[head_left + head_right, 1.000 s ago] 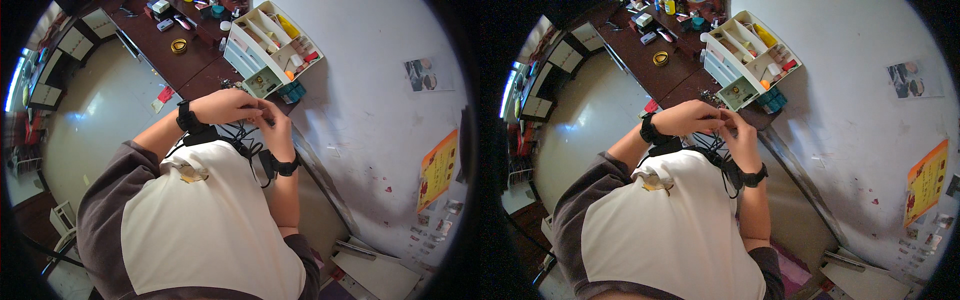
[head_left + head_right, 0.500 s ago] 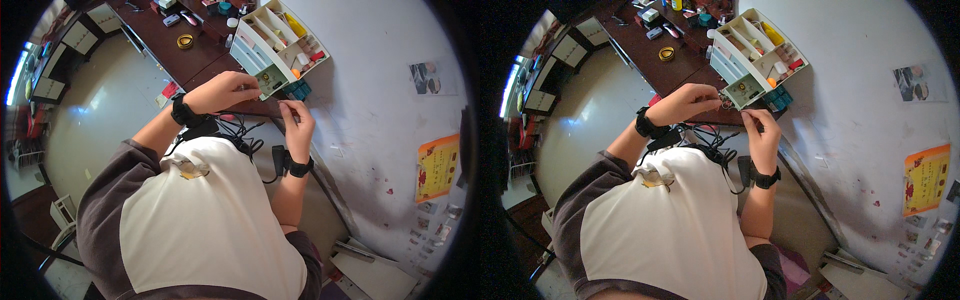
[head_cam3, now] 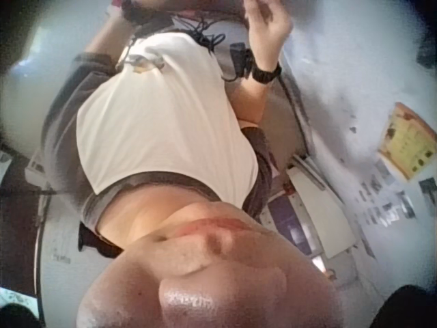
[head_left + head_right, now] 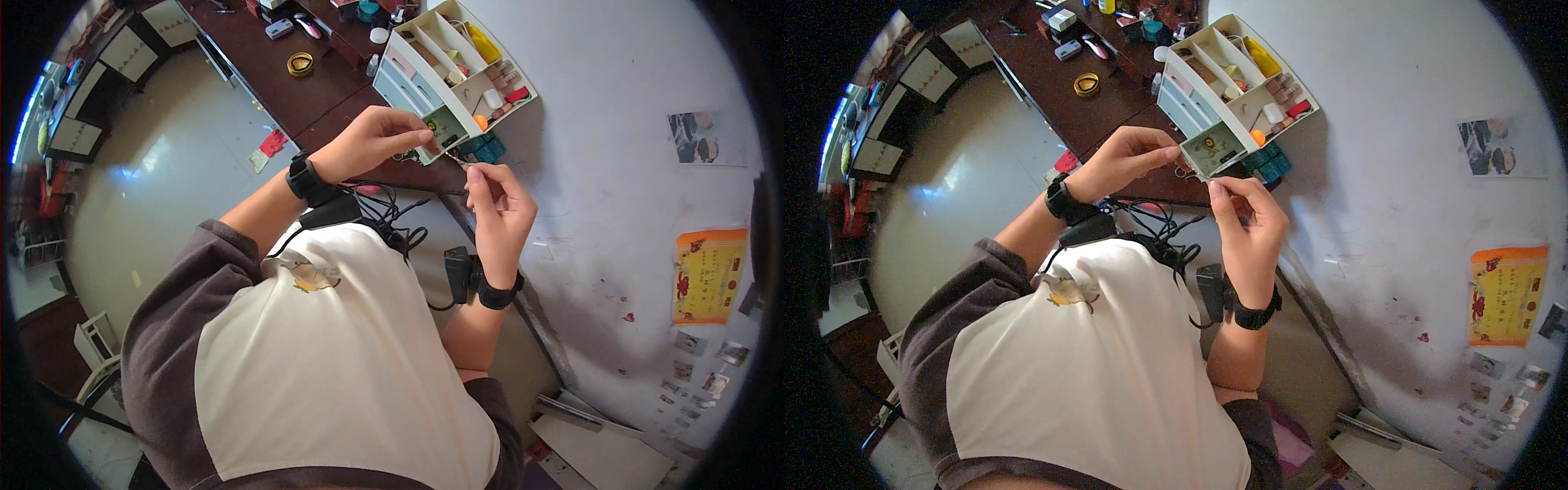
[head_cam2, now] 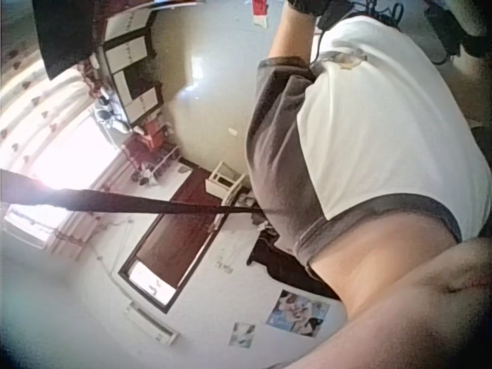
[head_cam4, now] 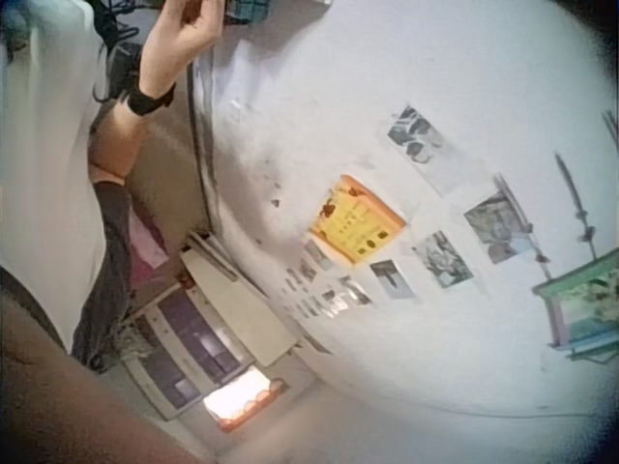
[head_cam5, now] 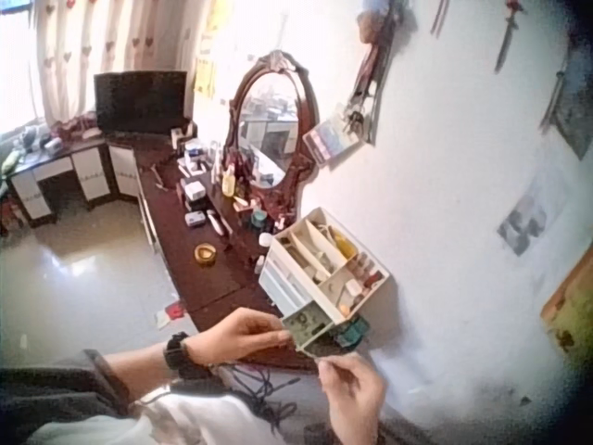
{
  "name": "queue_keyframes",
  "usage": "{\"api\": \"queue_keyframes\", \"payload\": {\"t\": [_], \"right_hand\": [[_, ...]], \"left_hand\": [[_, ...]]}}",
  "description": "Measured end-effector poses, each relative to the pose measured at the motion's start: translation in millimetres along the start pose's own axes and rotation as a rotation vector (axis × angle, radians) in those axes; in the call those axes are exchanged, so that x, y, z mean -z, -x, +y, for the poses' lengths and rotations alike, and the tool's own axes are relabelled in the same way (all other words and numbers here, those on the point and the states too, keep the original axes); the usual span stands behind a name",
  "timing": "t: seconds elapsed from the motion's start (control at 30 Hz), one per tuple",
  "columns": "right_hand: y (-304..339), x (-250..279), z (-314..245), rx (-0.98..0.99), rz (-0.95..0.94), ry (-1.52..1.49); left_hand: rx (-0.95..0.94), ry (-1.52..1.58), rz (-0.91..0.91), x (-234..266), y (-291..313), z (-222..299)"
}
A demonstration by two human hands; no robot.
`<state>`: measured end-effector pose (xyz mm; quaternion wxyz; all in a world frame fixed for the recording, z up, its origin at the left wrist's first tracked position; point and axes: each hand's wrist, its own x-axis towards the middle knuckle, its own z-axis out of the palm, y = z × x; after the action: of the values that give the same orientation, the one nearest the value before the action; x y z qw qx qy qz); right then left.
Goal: The person sorts various small items including earrings and charms from a plastic organizer and the desk surface, picking them up by hand one at a time and placing them into different sections of the container.
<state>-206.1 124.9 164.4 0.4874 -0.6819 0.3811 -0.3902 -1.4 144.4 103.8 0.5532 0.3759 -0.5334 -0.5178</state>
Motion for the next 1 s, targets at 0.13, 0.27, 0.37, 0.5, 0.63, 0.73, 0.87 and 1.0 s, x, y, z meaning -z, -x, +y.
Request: {"api": "queue_keyframes", "payload": {"t": [0.13, 0.27, 0.37, 0.5, 0.63, 0.73, 0.87, 1.0], "right_hand": [[-6.2, -0.1, -1.6, 0.096, 0.023, 0.049], [-9.3, -2.5, -1.6, 0.041, -0.001, 0.008], [-8.6, -4.3, -4.0, 0.019, 0.009, -0.052], [-10.7, -2.4, -5.8, -0.022, 0.045, -0.134], [-13.9, 4.6, 1.8, 0.04, 0.081, -0.02], [-17.5, 9.0, 3.8, 0.126, 0.112, 0.079], [-20.4, 6.4, -2.1, 0.082, 0.12, -0.097], [-20.5, 9.1, -1.6, -0.048, 0.081, -0.139]], "left_hand": [[0.157, 0.107, 0.09, -12.6, -0.3, 18.6], [0.244, 0.309, 0.098, -23.9, -4.7, 10.7], [0.284, 0.37, 0.014, -31.6, -3.0, -1.2], [0.349, 0.394, -0.06, -36.3, -2.6, 0.1], [0.347, 0.435, -0.081, -33.0, -4.5, 4.6], [0.336, 0.39, -0.029, -27.5, -9.7, 4.3], [0.297, 0.44, -0.001, -17.7, -15.6, -0.3], [0.333, 0.558, -0.064, -10.0, -19.2, 7.7]]}}
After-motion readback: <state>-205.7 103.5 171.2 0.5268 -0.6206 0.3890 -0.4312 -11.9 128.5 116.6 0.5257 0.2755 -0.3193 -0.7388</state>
